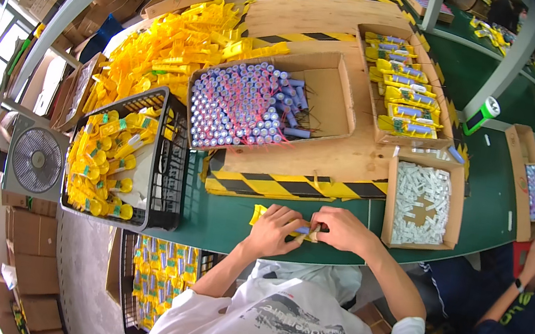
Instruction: The person assembles small electronic components by inserting batteries and wires into plastic casings by hand, using a small hand tool to aid in the assembly.
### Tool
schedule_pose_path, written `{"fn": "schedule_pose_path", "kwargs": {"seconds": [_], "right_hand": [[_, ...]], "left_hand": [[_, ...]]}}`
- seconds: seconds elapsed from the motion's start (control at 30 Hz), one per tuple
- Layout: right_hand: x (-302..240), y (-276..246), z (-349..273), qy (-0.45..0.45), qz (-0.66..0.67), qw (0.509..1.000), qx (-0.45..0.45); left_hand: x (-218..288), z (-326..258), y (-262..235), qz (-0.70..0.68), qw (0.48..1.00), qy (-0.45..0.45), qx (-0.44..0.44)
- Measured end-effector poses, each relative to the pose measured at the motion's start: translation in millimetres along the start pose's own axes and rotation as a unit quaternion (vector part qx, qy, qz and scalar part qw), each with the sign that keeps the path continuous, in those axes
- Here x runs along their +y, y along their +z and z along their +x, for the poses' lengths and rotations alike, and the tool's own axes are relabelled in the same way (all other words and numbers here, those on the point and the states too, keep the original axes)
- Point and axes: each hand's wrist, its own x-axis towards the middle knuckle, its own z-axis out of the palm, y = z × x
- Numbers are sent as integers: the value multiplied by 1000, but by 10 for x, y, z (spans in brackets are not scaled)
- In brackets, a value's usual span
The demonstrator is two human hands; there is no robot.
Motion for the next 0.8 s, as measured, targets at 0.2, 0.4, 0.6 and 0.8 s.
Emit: {"fn": "schedule_pose_path", "kwargs": {"seconds": [0.2, 0.4, 0.6, 0.8], "right_hand": [[-62, 38, 101, 8, 13, 1000, -4], [-154, 45, 3, 0, -44, 999, 11], [-178, 51, -9, 24, -37, 998, 45], [-28, 198, -75, 135, 72, 981, 116]], "left_hand": [[-5, -75, -32, 2, 1000, -23, -15], [-40, -69, -28, -7, 999, -26, -22], [34, -74, -29, 2, 999, -45, -11], [132, -13, 30, -8, 999, -42, -10]]}}
